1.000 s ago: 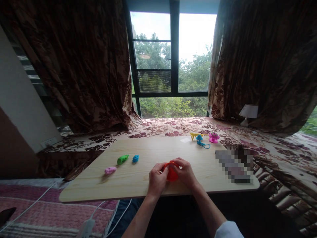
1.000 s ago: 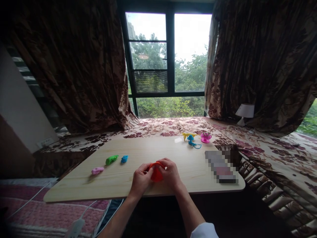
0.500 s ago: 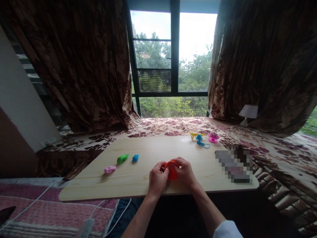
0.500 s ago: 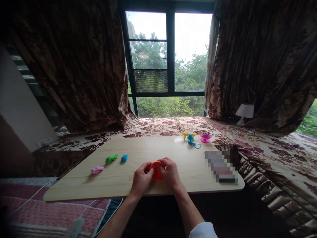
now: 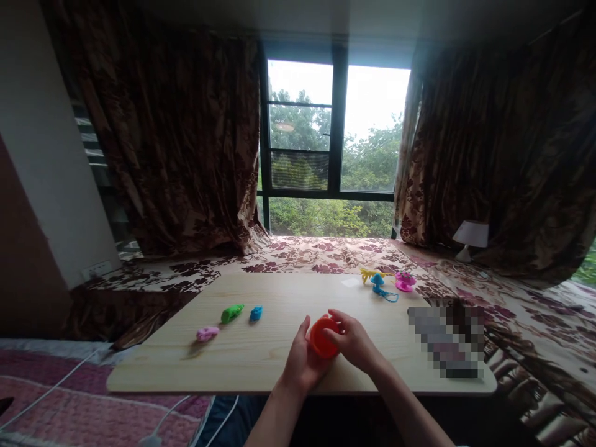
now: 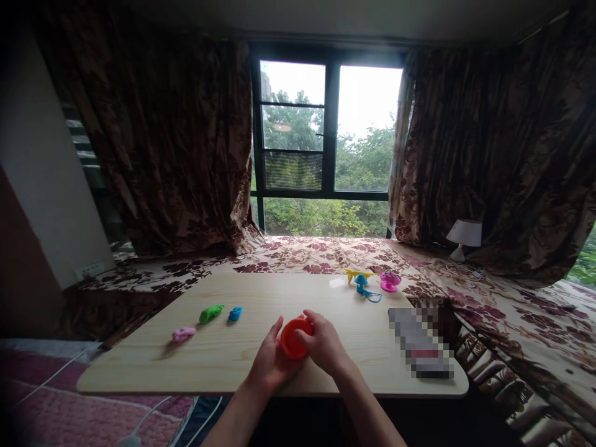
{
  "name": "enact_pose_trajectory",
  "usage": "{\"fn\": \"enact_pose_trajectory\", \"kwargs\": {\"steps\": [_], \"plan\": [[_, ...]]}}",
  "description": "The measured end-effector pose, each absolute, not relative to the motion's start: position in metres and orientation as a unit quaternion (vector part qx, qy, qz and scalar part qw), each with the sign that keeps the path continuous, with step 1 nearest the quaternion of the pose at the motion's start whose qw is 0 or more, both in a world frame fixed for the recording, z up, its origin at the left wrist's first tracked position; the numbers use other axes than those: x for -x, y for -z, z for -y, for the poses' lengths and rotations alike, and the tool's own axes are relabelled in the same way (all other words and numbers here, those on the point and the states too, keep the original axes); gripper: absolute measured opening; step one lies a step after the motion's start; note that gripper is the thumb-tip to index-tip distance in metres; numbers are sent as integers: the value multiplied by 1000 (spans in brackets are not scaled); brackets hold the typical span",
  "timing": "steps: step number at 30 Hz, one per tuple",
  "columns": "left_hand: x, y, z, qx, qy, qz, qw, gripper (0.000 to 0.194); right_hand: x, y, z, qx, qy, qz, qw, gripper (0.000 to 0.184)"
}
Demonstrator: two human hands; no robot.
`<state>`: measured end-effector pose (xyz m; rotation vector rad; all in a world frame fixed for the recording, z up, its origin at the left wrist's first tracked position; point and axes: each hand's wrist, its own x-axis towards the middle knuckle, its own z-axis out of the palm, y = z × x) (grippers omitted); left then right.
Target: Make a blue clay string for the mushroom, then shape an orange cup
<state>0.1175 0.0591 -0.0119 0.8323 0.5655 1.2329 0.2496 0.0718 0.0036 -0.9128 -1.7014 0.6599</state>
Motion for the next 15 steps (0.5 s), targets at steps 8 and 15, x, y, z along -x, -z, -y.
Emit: {"fn": "enact_pose_trajectory", "kwargs": {"steps": [8,15], "plan": [[-115,24,-56,-202,-524,-86,823,34,-250,-51,-48,418,-164,849,279,32],[-115,22,-55,-186,-511,-37,839,34,-226,-39,-63,447,-145,870,149,18]]}}
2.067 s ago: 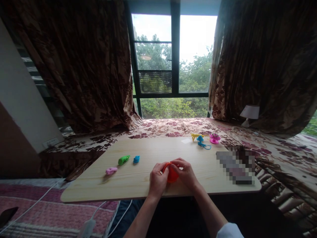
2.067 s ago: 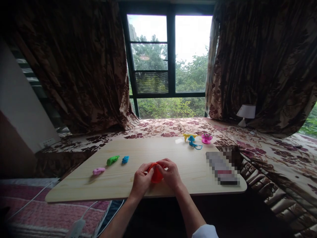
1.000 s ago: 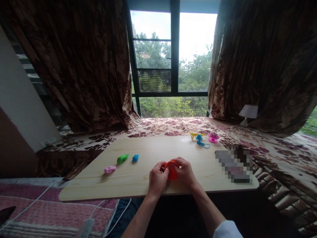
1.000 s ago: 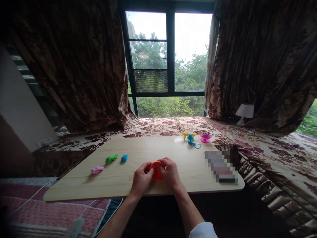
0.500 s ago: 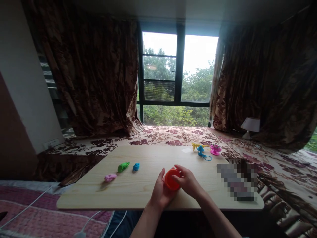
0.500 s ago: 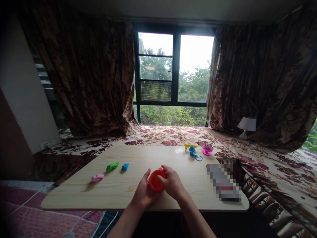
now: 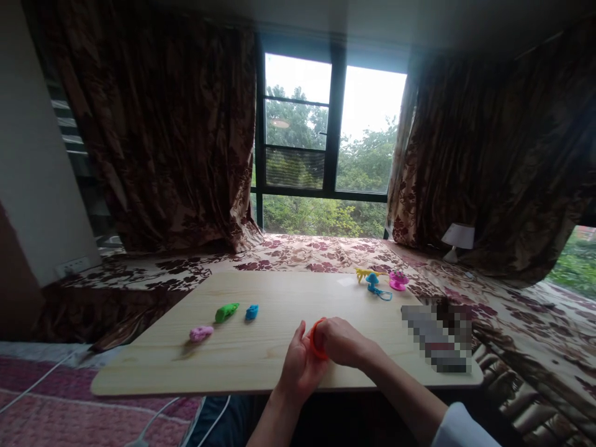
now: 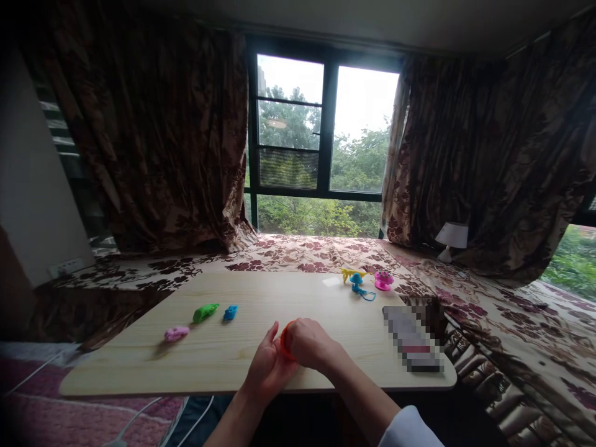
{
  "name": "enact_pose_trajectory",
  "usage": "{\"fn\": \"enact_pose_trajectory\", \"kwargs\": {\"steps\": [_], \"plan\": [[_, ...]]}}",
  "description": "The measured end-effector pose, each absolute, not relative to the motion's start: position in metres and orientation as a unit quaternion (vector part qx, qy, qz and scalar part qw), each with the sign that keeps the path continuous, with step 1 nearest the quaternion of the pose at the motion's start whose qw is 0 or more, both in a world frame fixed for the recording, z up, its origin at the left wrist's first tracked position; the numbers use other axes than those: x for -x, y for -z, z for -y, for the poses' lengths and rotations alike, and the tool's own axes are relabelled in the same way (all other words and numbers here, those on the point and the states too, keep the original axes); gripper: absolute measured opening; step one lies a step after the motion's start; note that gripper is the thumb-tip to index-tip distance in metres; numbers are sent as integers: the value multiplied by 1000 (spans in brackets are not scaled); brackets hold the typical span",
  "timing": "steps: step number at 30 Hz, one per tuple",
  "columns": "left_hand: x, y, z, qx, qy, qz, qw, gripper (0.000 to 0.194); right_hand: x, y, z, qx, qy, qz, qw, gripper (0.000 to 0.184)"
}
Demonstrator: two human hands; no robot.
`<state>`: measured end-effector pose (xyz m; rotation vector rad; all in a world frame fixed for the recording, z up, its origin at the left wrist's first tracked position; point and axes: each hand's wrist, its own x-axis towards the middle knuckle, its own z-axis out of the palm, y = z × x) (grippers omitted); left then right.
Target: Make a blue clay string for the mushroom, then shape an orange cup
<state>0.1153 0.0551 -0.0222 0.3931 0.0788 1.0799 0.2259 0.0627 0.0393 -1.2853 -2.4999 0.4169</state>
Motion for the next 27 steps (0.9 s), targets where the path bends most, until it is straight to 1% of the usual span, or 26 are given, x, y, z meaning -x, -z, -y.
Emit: {"fn": "enact_pose_trajectory", "kwargs": {"steps": [7,13,17,20,23,25,27], "plan": [[-115,21,-53,-178,-507,-29,843,33,-220,-35,-52,476,-75,866,136,17],[-117,27,-56,-169,-518,-46,837,31,-214,-29,-55,487,-53,862,135,17],[-117,32,-62,-157,-541,-57,825,25,-222,-40,-59,465,-70,875,119,15],[-116,34,-64,-146,-549,-60,821,22,-236,-55,-51,448,-70,883,117,19],[-115,32,-62,-145,-536,-56,830,26,-244,-58,-33,437,-55,888,132,23],[-115,29,-59,-152,-518,-51,840,33,-244,-52,-20,417,-46,896,149,22],[-114,26,-56,-161,-503,-46,848,39,-240,-42,-11,404,-30,897,175,25]]}}
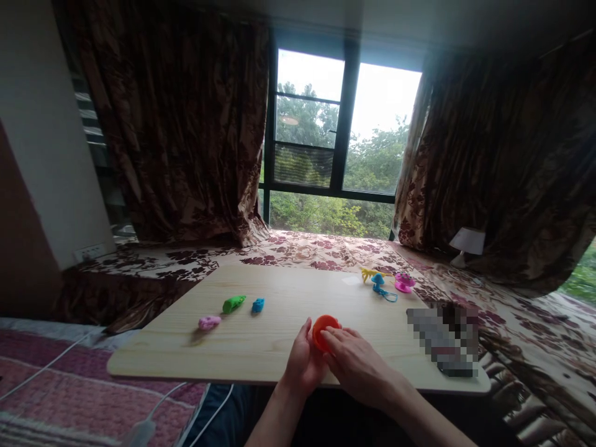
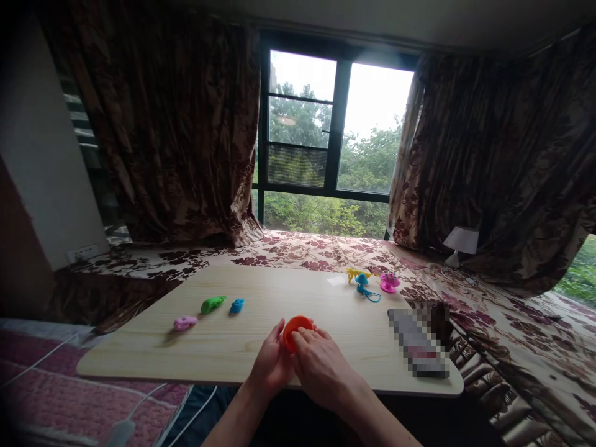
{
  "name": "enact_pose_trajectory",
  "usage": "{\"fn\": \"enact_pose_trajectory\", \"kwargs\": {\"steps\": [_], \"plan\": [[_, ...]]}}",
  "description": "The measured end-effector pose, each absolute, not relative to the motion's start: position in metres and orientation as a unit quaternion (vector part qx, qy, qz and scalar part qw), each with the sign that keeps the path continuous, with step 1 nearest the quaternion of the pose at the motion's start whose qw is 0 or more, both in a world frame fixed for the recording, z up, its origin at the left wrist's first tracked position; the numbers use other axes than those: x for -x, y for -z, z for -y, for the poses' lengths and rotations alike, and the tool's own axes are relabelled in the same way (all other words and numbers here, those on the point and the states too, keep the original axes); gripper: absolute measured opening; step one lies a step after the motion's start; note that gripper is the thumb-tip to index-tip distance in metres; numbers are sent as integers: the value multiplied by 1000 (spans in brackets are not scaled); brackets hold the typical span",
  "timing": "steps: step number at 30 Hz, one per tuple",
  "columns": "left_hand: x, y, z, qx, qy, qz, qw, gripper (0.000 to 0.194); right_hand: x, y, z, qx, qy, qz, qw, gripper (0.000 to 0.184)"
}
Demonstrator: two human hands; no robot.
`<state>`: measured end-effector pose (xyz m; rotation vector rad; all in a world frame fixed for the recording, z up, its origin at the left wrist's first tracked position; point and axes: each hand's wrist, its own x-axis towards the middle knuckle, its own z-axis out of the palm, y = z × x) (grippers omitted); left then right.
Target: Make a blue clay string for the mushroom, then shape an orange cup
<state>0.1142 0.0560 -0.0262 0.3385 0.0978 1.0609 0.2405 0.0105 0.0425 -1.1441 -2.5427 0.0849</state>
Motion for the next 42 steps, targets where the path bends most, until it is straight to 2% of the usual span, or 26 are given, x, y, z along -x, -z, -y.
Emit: {"fn": "enact_pose_trajectory", "kwargs": {"steps": [5,13,18,23,32,42], "plan": [[-113,23,-53,-170,-497,-38,850,37,-236,-27,-7,409,7,892,192,40],[-112,23,-56,-164,-494,-53,852,36,-227,-22,-8,424,28,889,171,41],[-113,25,-58,-167,-505,-64,845,33,-234,-34,-8,416,-6,898,145,40],[-112,24,-55,-170,-508,-51,843,34,-241,-44,-3,408,-22,899,157,41],[-111,21,-51,-170,-478,-43,860,40,-231,-32,-4,413,13,895,167,36],[-112,21,-55,-175,-484,-59,855,33,-236,-49,0,399,11,903,160,38]]}}
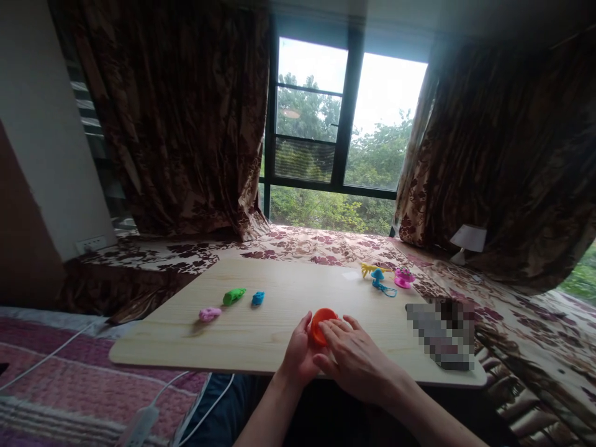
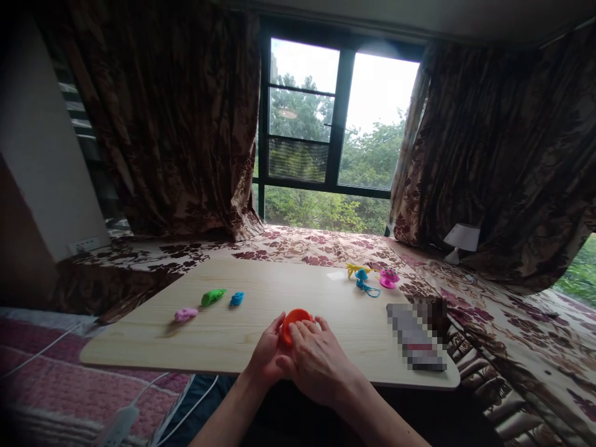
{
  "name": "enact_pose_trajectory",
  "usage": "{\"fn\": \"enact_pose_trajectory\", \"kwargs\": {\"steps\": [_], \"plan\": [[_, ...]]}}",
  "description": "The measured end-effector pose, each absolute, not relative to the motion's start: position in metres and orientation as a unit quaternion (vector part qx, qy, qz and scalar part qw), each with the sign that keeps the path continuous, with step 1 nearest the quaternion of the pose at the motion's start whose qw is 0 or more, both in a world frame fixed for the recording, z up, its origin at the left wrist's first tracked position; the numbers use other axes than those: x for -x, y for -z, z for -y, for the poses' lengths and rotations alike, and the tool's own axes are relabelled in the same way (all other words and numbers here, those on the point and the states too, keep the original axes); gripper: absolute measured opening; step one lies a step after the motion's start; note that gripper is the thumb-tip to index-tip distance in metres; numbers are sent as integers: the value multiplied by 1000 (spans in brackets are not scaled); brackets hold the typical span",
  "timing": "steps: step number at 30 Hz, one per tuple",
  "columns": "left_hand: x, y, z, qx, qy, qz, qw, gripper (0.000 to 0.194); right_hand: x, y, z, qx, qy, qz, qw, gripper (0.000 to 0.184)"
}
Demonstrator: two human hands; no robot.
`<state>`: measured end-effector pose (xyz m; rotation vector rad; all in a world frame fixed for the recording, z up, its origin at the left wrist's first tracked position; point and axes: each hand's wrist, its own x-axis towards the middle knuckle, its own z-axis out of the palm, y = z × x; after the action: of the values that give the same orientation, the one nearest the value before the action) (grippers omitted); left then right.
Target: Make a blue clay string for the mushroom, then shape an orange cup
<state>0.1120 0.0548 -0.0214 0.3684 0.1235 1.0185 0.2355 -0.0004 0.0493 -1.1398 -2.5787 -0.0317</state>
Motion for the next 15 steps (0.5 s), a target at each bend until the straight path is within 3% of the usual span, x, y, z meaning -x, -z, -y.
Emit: {"fn": "enact_pose_trajectory", "kwargs": {"steps": [15], "plan": [[-113,26,-54,-164,-474,-56,863,43,-229,-31,0,404,18,899,168,46]]}}
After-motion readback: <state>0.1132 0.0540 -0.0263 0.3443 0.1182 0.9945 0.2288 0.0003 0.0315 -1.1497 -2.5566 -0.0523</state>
